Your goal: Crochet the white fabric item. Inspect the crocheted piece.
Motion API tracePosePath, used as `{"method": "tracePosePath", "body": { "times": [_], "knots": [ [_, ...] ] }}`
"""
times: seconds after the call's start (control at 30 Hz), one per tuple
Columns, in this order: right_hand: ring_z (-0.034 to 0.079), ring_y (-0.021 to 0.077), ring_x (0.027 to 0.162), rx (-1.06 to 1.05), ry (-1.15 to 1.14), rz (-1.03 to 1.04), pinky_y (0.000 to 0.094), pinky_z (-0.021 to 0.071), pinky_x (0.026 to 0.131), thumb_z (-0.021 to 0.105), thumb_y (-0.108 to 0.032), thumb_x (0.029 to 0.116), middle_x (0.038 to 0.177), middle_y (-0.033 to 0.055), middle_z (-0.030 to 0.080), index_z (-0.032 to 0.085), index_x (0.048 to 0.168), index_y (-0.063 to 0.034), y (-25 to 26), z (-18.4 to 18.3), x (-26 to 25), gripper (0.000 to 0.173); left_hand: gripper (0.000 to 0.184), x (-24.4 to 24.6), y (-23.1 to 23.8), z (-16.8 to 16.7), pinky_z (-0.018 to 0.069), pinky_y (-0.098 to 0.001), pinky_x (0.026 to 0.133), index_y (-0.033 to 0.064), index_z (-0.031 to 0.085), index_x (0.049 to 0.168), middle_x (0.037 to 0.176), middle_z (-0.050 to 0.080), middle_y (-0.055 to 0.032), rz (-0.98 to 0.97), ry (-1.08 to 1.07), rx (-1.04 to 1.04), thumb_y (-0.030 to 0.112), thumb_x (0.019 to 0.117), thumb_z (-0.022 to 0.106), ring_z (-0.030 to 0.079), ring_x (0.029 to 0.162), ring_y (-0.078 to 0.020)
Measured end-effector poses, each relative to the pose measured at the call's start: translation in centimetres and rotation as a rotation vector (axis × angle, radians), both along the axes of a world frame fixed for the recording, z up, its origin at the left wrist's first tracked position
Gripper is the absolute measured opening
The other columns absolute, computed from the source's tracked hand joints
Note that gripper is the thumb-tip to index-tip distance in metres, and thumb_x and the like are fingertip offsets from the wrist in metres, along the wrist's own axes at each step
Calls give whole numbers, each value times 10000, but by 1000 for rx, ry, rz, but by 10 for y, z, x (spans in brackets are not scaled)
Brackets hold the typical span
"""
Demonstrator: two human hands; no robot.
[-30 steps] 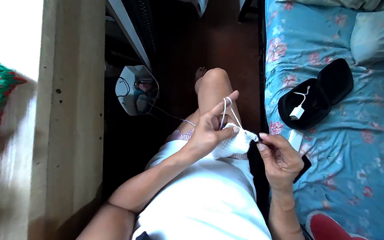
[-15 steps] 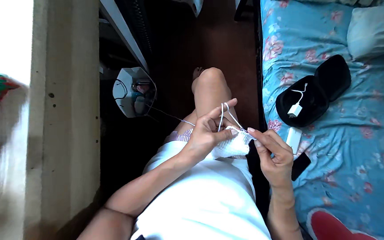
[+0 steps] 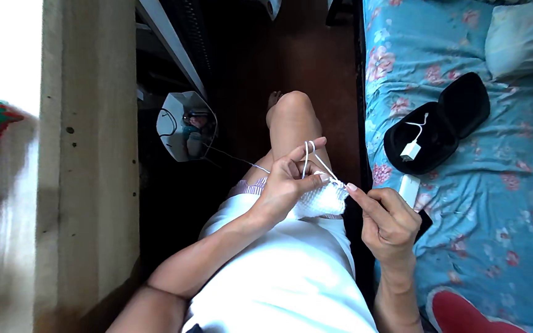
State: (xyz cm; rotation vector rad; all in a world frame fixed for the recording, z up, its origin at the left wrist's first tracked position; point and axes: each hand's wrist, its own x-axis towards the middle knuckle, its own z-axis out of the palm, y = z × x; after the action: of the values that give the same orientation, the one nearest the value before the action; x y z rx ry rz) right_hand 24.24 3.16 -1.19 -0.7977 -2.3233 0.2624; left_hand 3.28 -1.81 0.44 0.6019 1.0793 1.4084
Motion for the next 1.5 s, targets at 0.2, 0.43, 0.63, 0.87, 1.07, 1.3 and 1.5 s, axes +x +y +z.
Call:
{"method": "tracePosePath", "body": {
  "times": [0.2, 0.43, 0.63, 0.87, 1.07, 1.3, 1.5],
  "knots": [
    [595, 188, 713, 43, -52, -43, 266, 451, 623, 540, -15, 967, 788, 117, 656, 815, 1106, -124, -4, 4, -1, 327, 628, 0, -1, -5, 558, -201, 615, 2, 475, 1467, 734, 680, -40, 16, 28, 27, -151, 872, 609, 629, 606, -61],
    [599, 208, 697, 55, -102, -77, 291, 449, 597, 545, -31, 955, 785, 118, 663, 821, 1087, -124, -7, 12, -2, 320, 641, 4, -3, -14, 527, -184, 610, 17, 483, 1474, 750, 671, -33, 54, 126, 111, -130, 869, 634, 604, 608, -54],
    [602, 202, 694, 41, -117, -107, 281, 450, 585, 553, -15, 943, 780, 114, 661, 824, 1090, -121, -9, 15, -7, 326, 634, 7, -5, -16, 526, -176, 611, 13, 479, 1477, 793, 692, -32, 106, 188, 174, -114, 875, 633, 615, 628, -52],
    [589, 177, 701, 34, -20, -45, 253, 450, 615, 564, -11, 957, 775, 117, 645, 820, 1086, -114, -5, 3, -10, 305, 627, 5, -4, -15, 527, -178, 598, 13, 493, 1463, 750, 678, -33, 85, 118, 141, -125, 867, 630, 605, 599, -50],
    [599, 113, 753, -117, 110, 1, 182, 481, 691, 593, -18, 970, 793, 110, 642, 814, 1064, -72, -3, -3, -8, 246, 646, 0, -3, -15, 574, -243, 681, 62, 466, 1506, 767, 693, -84, 9, -147, -16, -120, 902, 607, 651, 641, -95],
    [577, 54, 752, -221, 184, -9, 133, 468, 699, 596, -14, 966, 802, 95, 634, 808, 1050, -41, -5, -3, -11, 230, 788, 5, -8, -16, 581, -220, 708, 53, 337, 1577, 849, 734, -62, 54, 113, 137, -137, 872, 632, 685, 707, -83],
    [579, 43, 721, -311, 187, -158, 135, 485, 667, 574, -6, 938, 841, 90, 645, 756, 1180, 6, -24, 14, -41, 303, 437, 26, -9, -40, 576, -268, 785, -53, 545, 1342, 880, 722, -139, 296, 881, 707, -39, 917, 645, 704, 816, -144]
  ]
}}
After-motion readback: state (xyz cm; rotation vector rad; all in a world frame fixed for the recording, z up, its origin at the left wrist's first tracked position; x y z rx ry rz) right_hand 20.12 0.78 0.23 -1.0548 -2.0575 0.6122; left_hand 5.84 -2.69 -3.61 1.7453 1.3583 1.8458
